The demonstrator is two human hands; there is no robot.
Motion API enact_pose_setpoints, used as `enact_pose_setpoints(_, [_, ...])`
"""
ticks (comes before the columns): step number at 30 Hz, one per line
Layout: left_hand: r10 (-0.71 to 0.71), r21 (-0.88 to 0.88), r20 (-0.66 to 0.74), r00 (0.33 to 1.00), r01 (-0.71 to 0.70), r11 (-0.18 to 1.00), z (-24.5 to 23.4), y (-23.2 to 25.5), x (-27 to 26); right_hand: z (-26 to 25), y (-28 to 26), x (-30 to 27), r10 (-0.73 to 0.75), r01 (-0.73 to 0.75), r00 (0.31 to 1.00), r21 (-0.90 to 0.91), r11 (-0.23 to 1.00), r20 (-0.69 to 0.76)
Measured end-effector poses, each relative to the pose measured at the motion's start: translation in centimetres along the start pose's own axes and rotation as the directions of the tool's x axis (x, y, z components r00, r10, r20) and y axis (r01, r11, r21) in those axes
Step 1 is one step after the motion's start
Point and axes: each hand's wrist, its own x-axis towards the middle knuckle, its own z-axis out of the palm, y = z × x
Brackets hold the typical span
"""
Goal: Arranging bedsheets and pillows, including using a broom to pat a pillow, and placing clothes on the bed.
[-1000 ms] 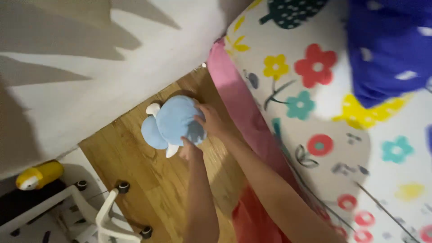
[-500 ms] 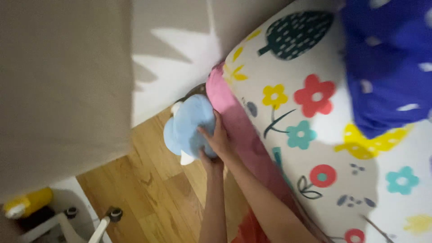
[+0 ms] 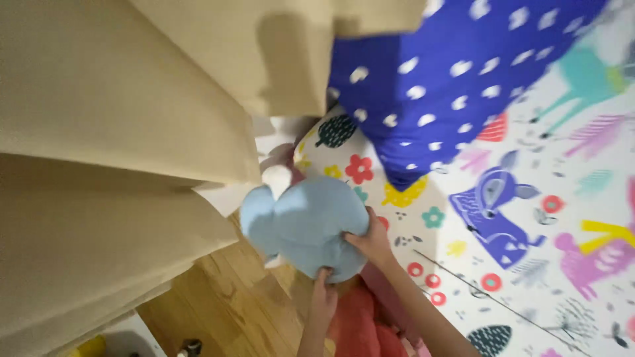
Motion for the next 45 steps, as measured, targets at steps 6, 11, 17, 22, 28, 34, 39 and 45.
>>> enact_pose_setpoints(6, [-0.117, 0.392, 0.15, 0.982, 0.049, 0.919, 23.7, 9.4, -13.4, -11.0, -11.4, -11.3, -0.251, 0.23, 0.896, -0.101, 0.968, -0.366])
enact_pose_setpoints(11, [-0.421, 0.432, 0.452, 0.786, 0.221, 0.875, 38.7, 11.4, -22.9, -18.7, -15.1, -21.5, -0.486, 0.265, 0.674, -0.432, 0.862, -0.557])
enact_pose_setpoints(17, [-0.455, 0.683, 0.328, 0.828, 0.125, 0.72, 45.1, 4.4, -30.5, -28.0, -14.6, -31.5, -0.689, 0.235, 0.516, -0.69, 0.685, -0.509])
enact_pose_setpoints(22, [-0.256, 0.529, 0.528, 0.81, -0.078, 0.845, 43.0, -1.6, -34.3, -32.5, -13.8, -41.2, -0.536, 0.331, 0.673, -0.44, 0.835, -0.51])
enact_pose_setpoints(28, [-0.325, 0.527, 0.583, 0.744, -0.042, 0.849, 35.6, -7.9, -37.0, -35.7, -10.7, -48.7, -0.269, 0.119, 0.462, -0.241, 0.963, -0.845])
enact_pose_setpoints(34, [-0.667, 0.462, 0.487, 0.564, 0.481, 0.745, 31.3, -12.3, -36.1, -36.8, -11.6, -52.8, 0.412, 0.308, 0.775, 0.856, 0.416, -0.48])
enact_pose_setpoints(39, [-0.655, 0.609, 0.456, 0.603, 0.325, 0.724, 32.9, -8.1, -38.1, -35.9, -9.2, -52.4, 0.349, 0.347, 0.819, 0.878, 0.329, -0.455])
enact_pose_setpoints(45, [-0.443, 0.673, 0.697, 0.564, -0.3, 0.676, 34.9, -1.6, -34.7, -33.3, -10.4, -47.8, 0.405, 0.37, 0.737, 0.824, 0.428, -0.541])
